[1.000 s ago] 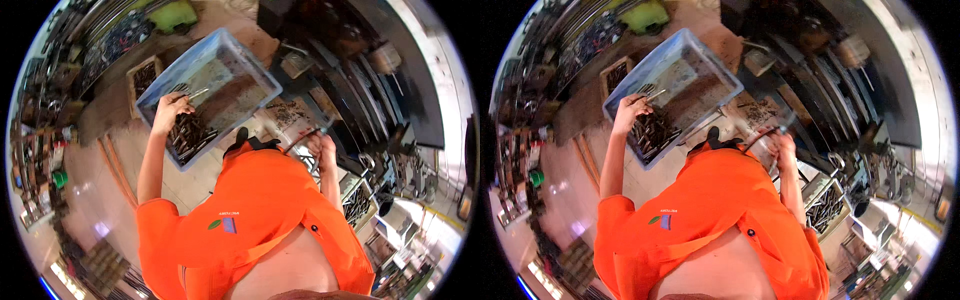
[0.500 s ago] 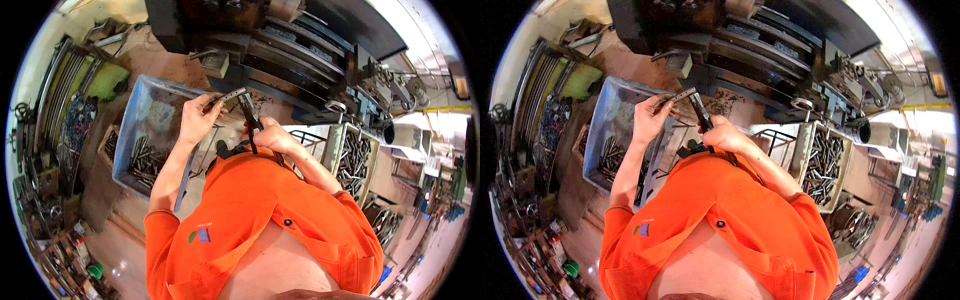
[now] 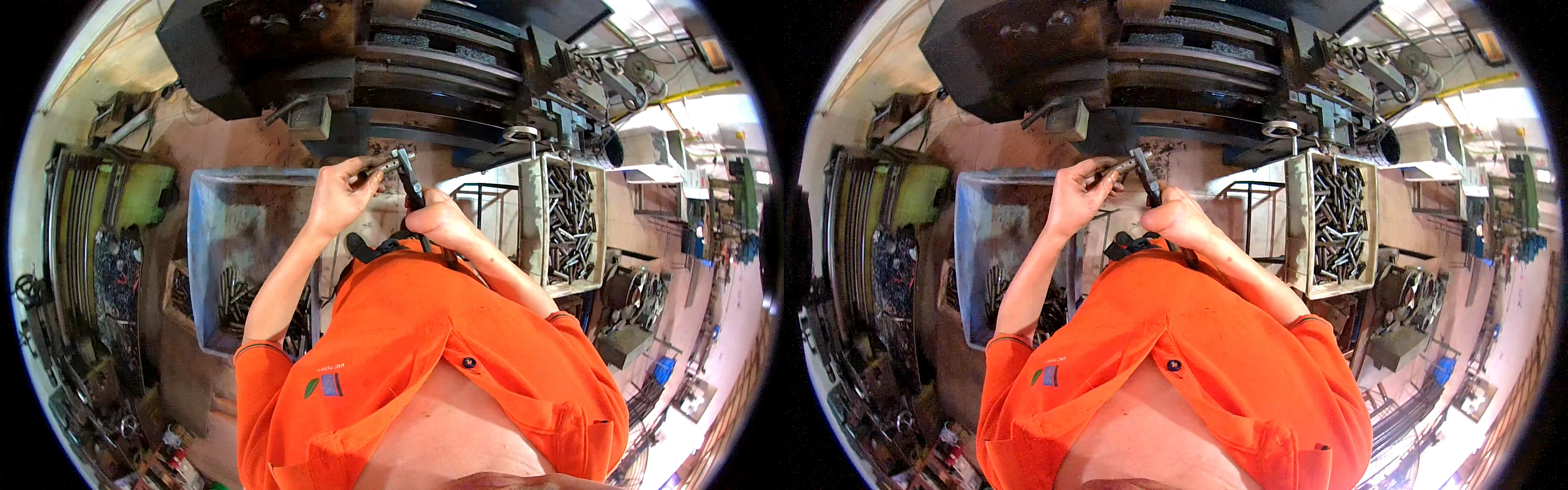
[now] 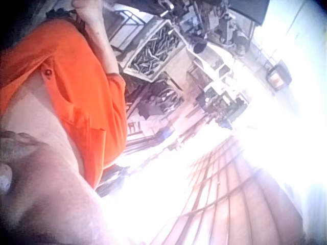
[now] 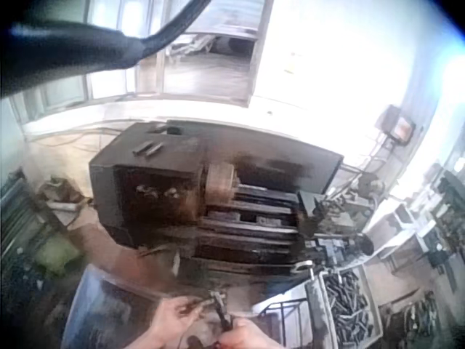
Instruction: The person repeatedly picks up cylindrical metal parts from a blue bin and uses pliers to scrape or deburr the edges of the parts. The person then places the processed parts into a white bin next to the lathe.
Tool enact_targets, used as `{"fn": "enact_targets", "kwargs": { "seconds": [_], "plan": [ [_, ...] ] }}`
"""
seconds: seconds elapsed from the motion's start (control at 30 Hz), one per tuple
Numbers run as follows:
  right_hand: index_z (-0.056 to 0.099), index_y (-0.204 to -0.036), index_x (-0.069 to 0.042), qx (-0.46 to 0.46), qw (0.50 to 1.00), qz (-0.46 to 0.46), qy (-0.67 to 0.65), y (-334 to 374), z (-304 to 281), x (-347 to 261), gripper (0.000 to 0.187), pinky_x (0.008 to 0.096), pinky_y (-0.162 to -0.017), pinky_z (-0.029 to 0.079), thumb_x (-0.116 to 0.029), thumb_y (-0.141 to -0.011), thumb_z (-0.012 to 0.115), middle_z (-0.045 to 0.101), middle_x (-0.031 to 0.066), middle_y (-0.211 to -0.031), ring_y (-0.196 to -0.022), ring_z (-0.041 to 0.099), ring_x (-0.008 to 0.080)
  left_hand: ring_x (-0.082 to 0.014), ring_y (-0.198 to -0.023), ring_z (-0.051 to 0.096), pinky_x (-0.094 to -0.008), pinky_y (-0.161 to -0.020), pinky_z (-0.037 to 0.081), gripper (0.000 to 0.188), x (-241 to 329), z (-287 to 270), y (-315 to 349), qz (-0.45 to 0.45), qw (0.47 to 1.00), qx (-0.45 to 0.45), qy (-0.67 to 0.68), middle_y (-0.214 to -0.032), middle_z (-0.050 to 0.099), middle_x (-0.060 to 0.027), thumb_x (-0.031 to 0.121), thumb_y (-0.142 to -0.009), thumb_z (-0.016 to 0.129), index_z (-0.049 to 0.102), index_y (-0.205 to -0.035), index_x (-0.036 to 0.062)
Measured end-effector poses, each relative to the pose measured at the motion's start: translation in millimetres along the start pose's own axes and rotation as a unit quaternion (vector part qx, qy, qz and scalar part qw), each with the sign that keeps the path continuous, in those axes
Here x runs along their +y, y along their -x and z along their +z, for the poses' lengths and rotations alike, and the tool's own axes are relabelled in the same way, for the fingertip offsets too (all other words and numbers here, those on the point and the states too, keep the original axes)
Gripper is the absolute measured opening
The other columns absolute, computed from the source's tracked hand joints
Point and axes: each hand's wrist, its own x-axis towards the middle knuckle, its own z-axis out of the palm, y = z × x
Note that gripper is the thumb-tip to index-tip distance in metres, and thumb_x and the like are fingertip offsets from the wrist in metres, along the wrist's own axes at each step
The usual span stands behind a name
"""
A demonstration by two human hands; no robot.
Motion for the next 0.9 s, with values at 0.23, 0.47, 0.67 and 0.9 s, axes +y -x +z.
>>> {"fn": "enact_targets", "kwargs": {
  "seconds": [0.23, 0.47, 0.67, 0.9],
  "plan": [
    [0.053, -0.078, 0.002, -0.003, 0.969, 0.047, -0.241, -1, -7, 25, 0.021, 0.0284, -0.060, 0.038, -0.011, -0.061, 0.050, 0.054, 0.0070, -0.073, -0.067, 0.050, 0.0163, -0.0099, -0.068, 0.060, -0.0224, -0.059, 0.048, 0.027, -6, 5, -29, -0.021, 0.997, -0.071, -0.004, -0.081, 0.062, -0.0070, 0.014, -0.083, 0.060, 0.056, -0.103, -0.0046],
    [0.050, -0.086, 0.000, 0.107, 0.909, -0.041, -0.401, -42, -59, 49, 0.019, 0.0260, -0.058, 0.038, -0.005, -0.068, 0.047, 0.050, 0.0044, -0.067, -0.062, 0.048, 0.0146, -0.0167, -0.094, 0.055, -0.0290, -0.080, 0.046, 0.057, -40, 72, -34, -0.108, 0.964, -0.243, 0.020, -0.105, 0.055, -0.0099, 0.022, -0.078, 0.067, 0.041, -0.122, -0.0038],
    [0.050, -0.079, -0.005, 0.211, 0.897, -0.079, -0.380, -110, -134, 43, 0.013, 0.0240, -0.052, 0.033, -0.008, -0.067, 0.053, 0.044, -0.0018, -0.064, -0.058, 0.039, 0.0087, -0.0157, -0.103, 0.049, -0.0282, -0.086, 0.041, 0.066, -34, 138, -114, -0.080, 0.965, -0.250, 0.024, -0.111, 0.051, -0.0077, 0.022, -0.074, 0.071, 0.036, -0.124, -0.0023],
    [0.051, -0.092, -0.003, 0.206, 0.890, -0.125, -0.387, -148, -202, 23, 0.024, 0.0233, -0.051, 0.032, -0.008, -0.068, 0.051, 0.044, -0.0025, -0.066, -0.058, 0.039, 0.0077, -0.0163, -0.083, 0.060, -0.0295, -0.073, 0.051, 0.055, -12, 166, -200, -0.155, 0.946, -0.194, 0.207, -0.096, 0.057, -0.0069, 0.010, -0.063, 0.075, 0.045, -0.108, -0.0033]
  ]
}}
